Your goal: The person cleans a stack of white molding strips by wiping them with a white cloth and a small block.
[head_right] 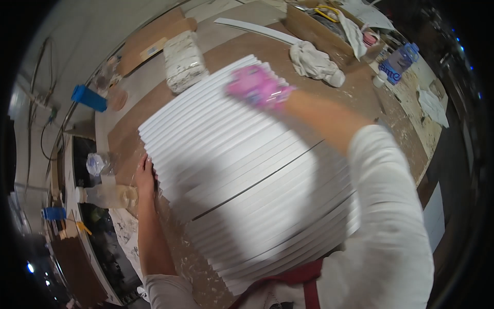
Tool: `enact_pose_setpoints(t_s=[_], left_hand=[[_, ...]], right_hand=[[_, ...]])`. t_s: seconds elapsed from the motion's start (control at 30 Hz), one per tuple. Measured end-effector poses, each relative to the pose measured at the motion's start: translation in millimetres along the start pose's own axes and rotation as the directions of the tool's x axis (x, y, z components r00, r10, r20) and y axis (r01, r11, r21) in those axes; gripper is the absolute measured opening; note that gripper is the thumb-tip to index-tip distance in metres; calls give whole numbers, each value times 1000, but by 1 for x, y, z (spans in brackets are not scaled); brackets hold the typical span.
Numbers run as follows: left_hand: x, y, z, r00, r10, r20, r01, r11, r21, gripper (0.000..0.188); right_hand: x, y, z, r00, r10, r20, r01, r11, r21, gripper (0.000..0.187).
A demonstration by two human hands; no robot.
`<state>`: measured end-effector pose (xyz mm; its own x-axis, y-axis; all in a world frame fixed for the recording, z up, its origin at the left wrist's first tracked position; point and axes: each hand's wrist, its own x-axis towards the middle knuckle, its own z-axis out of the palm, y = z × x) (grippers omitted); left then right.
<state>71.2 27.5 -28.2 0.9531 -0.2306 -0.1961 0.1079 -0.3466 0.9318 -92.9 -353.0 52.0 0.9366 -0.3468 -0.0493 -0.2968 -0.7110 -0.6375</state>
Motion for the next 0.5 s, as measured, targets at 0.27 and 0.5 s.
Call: enact_pose_setpoints(t_s=[0.27, 0.5], left_hand=[[4, -8, -4, 1000, 7, 11, -6, 998, -68, 32], [-4, 4, 3, 999, -41, -13, 41, 999, -22, 34]], right_hand=[[32, 26, 28, 930, -334, 156, 367, 877, -311, 55], [71, -127, 169, 839, -515, 175, 538, 833, -130, 32]])
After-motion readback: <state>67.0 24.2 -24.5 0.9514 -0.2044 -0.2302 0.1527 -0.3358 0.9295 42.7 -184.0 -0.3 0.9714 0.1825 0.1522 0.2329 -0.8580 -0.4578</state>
